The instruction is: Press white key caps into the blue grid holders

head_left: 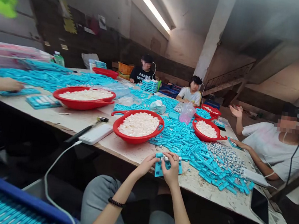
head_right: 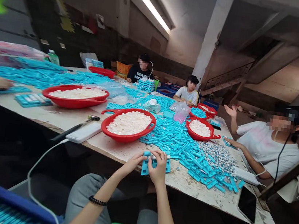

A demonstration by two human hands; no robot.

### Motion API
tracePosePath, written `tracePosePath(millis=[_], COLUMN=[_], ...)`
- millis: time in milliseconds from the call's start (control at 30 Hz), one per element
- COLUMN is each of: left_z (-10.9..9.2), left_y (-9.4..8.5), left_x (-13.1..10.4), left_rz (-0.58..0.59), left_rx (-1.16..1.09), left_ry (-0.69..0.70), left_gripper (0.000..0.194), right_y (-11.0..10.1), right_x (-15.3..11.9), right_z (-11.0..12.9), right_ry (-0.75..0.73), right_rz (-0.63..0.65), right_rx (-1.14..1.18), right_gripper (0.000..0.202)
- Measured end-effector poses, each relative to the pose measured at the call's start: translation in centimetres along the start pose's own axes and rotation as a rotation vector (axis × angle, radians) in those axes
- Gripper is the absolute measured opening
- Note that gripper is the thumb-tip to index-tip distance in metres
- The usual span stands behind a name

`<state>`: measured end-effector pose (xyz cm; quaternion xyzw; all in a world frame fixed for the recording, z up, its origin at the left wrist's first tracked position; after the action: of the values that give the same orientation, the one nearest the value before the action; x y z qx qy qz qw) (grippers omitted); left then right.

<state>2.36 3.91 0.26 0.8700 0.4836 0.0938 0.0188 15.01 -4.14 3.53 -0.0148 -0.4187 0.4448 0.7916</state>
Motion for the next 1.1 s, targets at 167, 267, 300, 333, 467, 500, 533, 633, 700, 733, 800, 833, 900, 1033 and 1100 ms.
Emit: tracePosePath(millis=[167,267,300,333,467,500,533,633,700,733,800,833,900,1033,1100], left_z=[-0.1,-0.2,-0.2,-0.2,-0.2,-0.2,-0.1,0.4,0.8,0.9,1.1,1.2,1.1,0.7,0.4], left_y=[0.1,0.1,0.1,0.1,0.0,0.0,0.0,0.0,-0.1,-0.1,-0.1,-0.2,-0.2,0.0,0.1], left_x=[0.0,-0.1,-0.1,-0.1,-0.1,-0.1,-0.1,0.1,0.3,0.4,0.5,0.5,0.4,-0.3,-0.7], left_rz=[0.011,0.015,0.016,0.016,0.017,0.016,0.011,-0.017,-0.029,-0.032,-0.031,-0.027,-0.010,0.030,0.037], left_rx=[-0.021,-0.025,-0.025,-0.024,-0.007,-0.002,-0.001,-0.026,-0.047,-0.050,-0.048,-0.049,-0.053,-0.064,-0.061], left_ry=[-0.030,-0.008,-0.005,-0.003,0.004,0.007,0.013,0.052,0.099,0.124,0.160,0.170,0.181,0.177,0.160], left_gripper=[0.048,0.045,0.044,0.044,0.044,0.046,0.049,0.057,0.056,0.055,0.057,0.059,0.059,0.052,0.047], right_y=[-0.2,-0.1,-0.1,-0.1,-0.7,-0.7,-0.6,1.3,3.9,5.6,9.2,10.9,14.0,18.1,19.2], right_x=[0.1,0.1,0.1,0.1,0.4,0.8,1.4,4.6,7.4,8.9,11.5,12.6,14.4,16.1,16.3], right_z=[0.2,0.0,0.0,-0.1,0.9,1.6,2.5,5.5,6.9,7.3,7.5,7.3,6.7,5.4,4.8], right_ry=[0.028,0.013,0.011,0.015,0.075,0.070,0.051,-0.049,-0.086,-0.088,-0.060,-0.030,0.044,0.117,0.125], right_rz=[-0.013,-0.013,-0.014,-0.018,-0.105,-0.114,-0.100,0.048,0.174,0.244,0.407,0.486,0.611,0.691,0.708], right_rx=[0.009,0.027,0.034,0.045,0.120,0.132,0.131,0.079,0.019,-0.018,-0.110,-0.165,-0.276,-0.371,-0.395], right_gripper=[0.027,0.026,0.026,0.026,0.024,0.024,0.024,0.027,0.028,0.028,0.029,0.031,0.031,0.028,0.026])
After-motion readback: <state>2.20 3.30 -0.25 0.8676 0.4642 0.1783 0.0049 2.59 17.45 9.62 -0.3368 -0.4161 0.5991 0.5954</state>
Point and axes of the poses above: each hand's wrist, its own x-axis towards the middle knuckle, its own y-axis out of the palm, z = x × y, the point moved 3 cm from there along x, towards the middle knuckle, and after that the axes turned 7 degrees about y, right-handed, at the moved point
